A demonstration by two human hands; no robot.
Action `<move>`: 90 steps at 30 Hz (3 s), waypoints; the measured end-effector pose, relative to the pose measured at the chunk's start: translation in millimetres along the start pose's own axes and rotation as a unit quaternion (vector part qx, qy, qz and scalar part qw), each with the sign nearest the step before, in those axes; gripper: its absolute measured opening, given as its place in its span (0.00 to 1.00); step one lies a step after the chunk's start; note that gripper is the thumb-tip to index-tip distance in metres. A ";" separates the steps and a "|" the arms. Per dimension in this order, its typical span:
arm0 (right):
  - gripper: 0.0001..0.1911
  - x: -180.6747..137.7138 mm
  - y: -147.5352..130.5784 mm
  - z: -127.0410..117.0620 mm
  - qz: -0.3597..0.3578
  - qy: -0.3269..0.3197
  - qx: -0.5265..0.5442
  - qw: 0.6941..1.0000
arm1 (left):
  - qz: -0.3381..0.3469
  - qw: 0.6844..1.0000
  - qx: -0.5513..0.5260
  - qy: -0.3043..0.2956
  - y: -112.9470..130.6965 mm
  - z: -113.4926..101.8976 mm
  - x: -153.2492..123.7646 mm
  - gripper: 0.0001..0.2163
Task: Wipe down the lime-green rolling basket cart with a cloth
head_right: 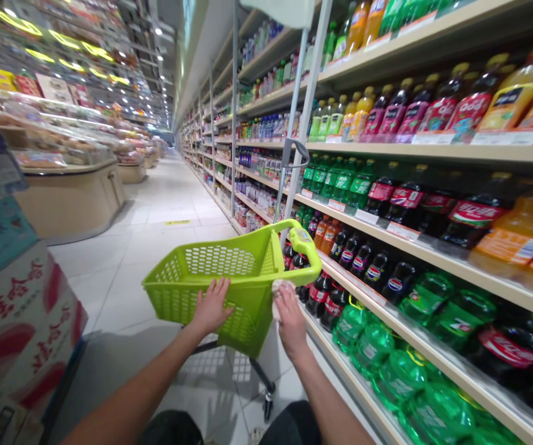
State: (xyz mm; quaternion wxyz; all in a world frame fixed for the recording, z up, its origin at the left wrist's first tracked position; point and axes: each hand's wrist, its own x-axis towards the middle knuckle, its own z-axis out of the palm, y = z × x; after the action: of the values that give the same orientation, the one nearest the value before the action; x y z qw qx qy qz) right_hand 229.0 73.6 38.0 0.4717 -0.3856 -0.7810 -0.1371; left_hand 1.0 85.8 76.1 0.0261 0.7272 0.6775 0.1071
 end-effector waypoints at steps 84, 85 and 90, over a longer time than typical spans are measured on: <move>0.29 16.3 -22.0 41.0 -0.018 -0.020 0.020 0.999 | 0.042 0.998 0.034 -0.021 -22.1 14.4 -26.5 0.37; 0.28 13.0 -21.6 46.1 -0.020 -0.022 0.017 0.999 | 0.045 0.998 0.034 -0.019 -22.6 14.3 -27.9 0.36; 0.29 -50.7 -27.7 72.0 -0.042 -0.090 0.031 0.995 | -0.007 0.999 0.046 0.013 -37.2 16.3 -37.2 0.35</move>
State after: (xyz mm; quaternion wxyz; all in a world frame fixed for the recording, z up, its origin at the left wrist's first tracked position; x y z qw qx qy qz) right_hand 176.4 72.7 -37.9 0.4050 -0.3488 -0.8396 -0.0974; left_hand -34.5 53.8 48.9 -0.0153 0.7217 0.6868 0.0854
